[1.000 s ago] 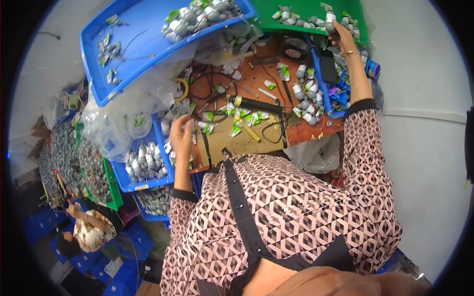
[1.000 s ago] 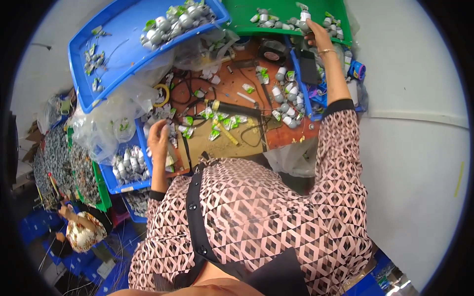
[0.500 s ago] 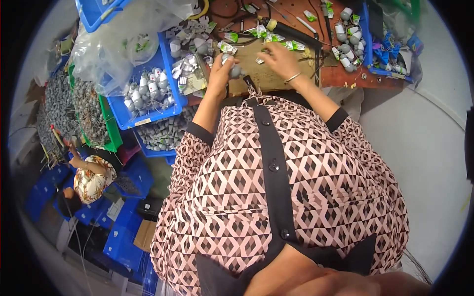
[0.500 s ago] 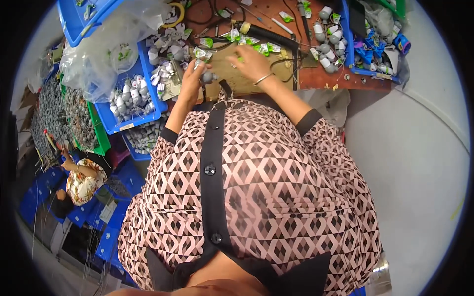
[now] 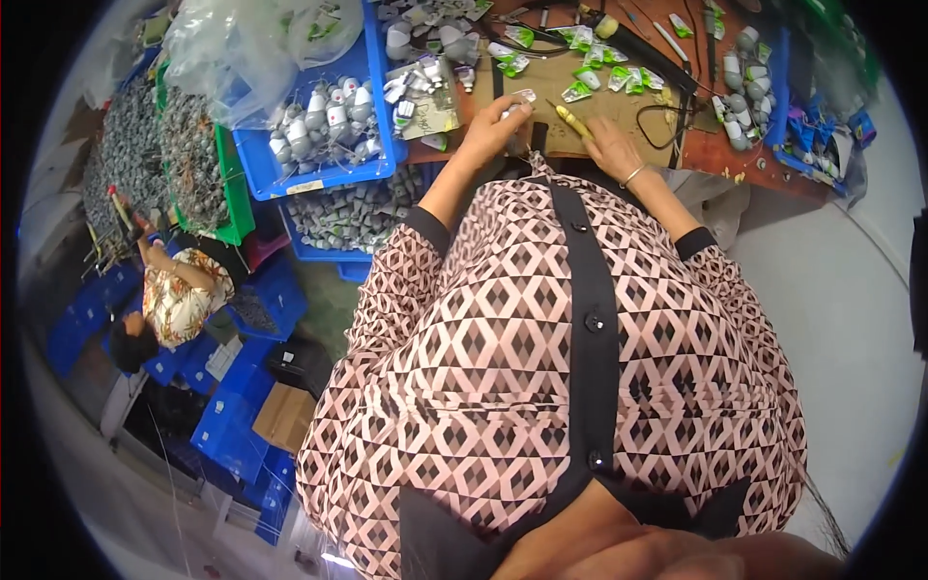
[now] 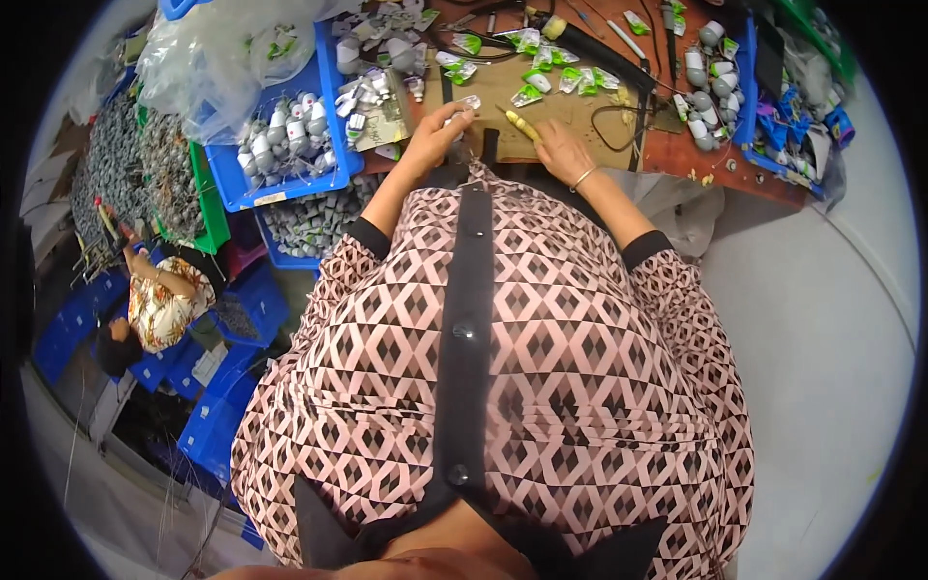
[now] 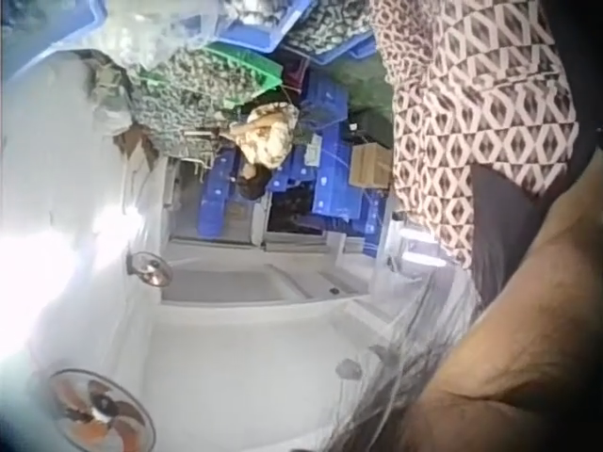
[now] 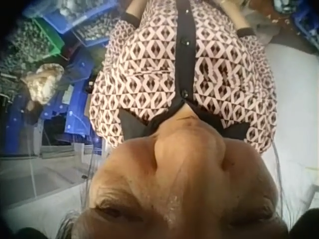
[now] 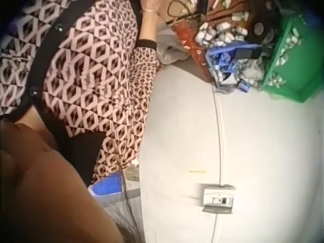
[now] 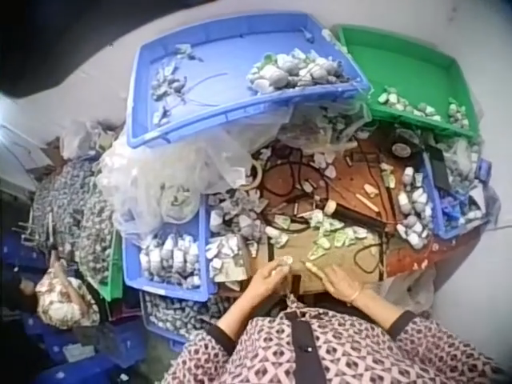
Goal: Assembling lightbulb components at a workbench in a factory.
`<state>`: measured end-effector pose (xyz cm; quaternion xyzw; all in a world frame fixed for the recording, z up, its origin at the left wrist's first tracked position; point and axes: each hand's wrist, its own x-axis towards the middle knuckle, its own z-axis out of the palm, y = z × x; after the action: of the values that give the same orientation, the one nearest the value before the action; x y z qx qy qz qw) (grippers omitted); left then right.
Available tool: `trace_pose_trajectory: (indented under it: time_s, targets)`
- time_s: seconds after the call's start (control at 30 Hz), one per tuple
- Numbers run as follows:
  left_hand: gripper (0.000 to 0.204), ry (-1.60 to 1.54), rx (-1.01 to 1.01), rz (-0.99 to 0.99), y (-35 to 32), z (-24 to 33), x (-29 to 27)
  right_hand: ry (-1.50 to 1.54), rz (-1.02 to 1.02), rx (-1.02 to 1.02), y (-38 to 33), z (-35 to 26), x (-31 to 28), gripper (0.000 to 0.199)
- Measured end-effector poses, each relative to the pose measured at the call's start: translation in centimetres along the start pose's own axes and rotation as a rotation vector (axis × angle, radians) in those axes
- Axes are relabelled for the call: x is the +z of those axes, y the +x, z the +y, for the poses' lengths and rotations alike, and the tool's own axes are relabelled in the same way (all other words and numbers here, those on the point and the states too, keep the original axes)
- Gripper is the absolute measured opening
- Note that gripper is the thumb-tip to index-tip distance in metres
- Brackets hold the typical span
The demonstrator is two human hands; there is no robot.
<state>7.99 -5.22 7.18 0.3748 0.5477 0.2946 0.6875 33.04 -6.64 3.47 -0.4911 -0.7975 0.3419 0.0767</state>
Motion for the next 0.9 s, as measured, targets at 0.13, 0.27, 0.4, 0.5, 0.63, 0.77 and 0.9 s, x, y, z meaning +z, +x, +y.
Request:
trace_pose_trajectory:
  time_s: [0.13, 0.27, 0.4, 0.5, 0.63, 0.77, 0.9]
  targets:
    - [0.033, 0.399, 0.150, -0.039, 1.6, -1.0, -0.2, -0.006, 0.073, 0.172, 1.8, 0.6, -1.1, 0.023]
    - [0.026, 0.859, 0.471, 0.261, 2.9, -2.9, -0.3, -0.041, 0.075, 0.135, 2.7, 1.7, -2.5, 0.028]
    - [0.029, 1.010, 0.442, 0.370, 2.8, -2.2, 0.3, -0.030, -0.009, 0.195, 3.0, 1.1, -3.7, 0.029]
    - [0.030, 1.073, 0.679, 0.465, 2.6, -1.8, 0.4, 0.027, -0.117, 0.291, 3.0, 0.2, -3.5, 0.029]
    - [0.029, 1.229, 0.721, 0.289, 3.3, -1.4, 1.1, 0.235, 0.064, 0.322, 2.5, -0.5, -1.8, 0.032]
    - [0.027, 1.284, 0.607, 0.253, 4.8, -1.8, 0.9, 0.265, 0.094, 0.283, 3.0, -1.8, -1.5, 0.031]
    - [0.033, 1.144, 0.538, 0.327, 5.5, -1.9, 0.4, 0.269, 0.061, 0.292, 2.6, -2.6, -2.4, 0.031]
